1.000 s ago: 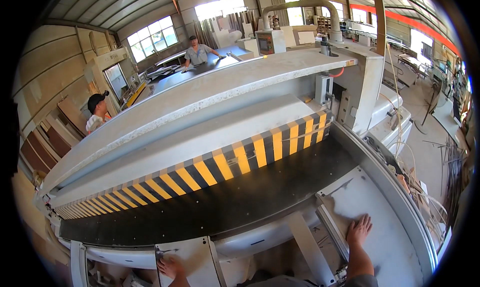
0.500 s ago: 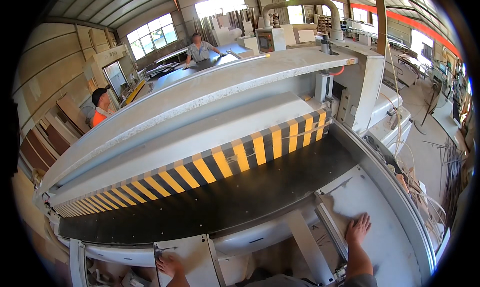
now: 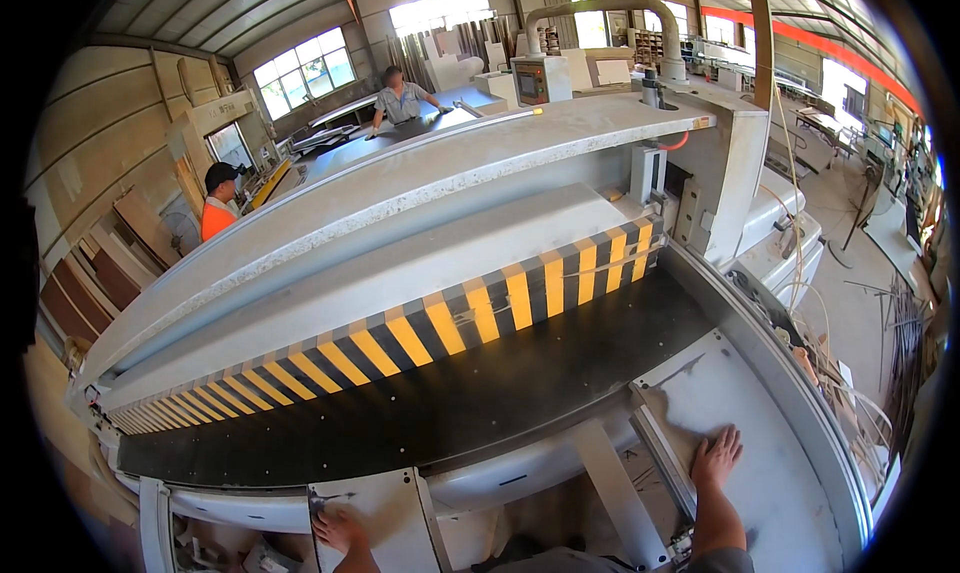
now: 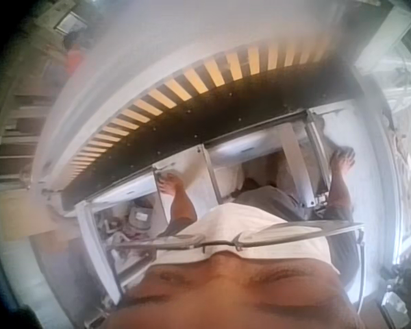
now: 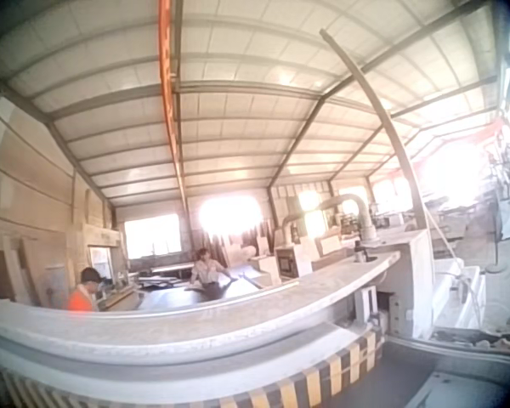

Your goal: The person helps operate an industrial saw machine by receiving and guiding large wood panels by hand, then clears cut wood pieces and scrap strips from the machine table using a rod and by hand.

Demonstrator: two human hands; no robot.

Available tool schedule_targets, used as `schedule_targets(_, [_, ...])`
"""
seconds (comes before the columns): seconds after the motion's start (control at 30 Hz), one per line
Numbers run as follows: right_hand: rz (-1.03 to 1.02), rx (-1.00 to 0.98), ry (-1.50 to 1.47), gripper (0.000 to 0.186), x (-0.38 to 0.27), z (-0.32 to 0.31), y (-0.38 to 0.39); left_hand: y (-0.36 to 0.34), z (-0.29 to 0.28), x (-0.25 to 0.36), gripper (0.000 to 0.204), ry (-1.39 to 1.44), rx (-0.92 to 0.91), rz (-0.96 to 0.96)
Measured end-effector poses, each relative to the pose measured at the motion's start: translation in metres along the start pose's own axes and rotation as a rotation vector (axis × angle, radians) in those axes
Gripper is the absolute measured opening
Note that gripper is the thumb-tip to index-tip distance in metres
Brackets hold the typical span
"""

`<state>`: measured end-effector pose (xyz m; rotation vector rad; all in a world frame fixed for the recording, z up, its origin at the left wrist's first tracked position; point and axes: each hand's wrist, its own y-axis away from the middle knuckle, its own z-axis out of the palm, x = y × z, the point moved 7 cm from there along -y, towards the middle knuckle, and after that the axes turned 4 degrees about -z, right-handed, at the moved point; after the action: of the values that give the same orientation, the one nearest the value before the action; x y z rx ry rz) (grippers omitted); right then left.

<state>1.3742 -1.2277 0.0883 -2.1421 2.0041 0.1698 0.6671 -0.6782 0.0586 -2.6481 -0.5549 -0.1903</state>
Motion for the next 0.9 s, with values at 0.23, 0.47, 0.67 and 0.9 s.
schedule_targets(0.23, [0.024,-0.033,0.005,0.070,-0.001,-0.003,0.003,0.000,-0.004,0.003,0.058,-0.005,-0.005,0.006])
schedule_targets(0.47, [0.006,-0.028,-0.004,0.070,-0.004,-0.006,0.002,-0.001,-0.007,0.002,0.059,-0.030,-0.043,-0.055])
schedule_targets(0.67, [0.017,-0.029,-0.029,0.070,-0.003,-0.006,0.002,0.000,-0.014,0.007,0.060,-0.041,-0.037,-0.056])
schedule_targets(0.9, [0.023,-0.050,-0.038,0.071,-0.004,-0.011,0.003,-0.003,-0.010,0.009,0.062,-0.009,-0.042,-0.028])
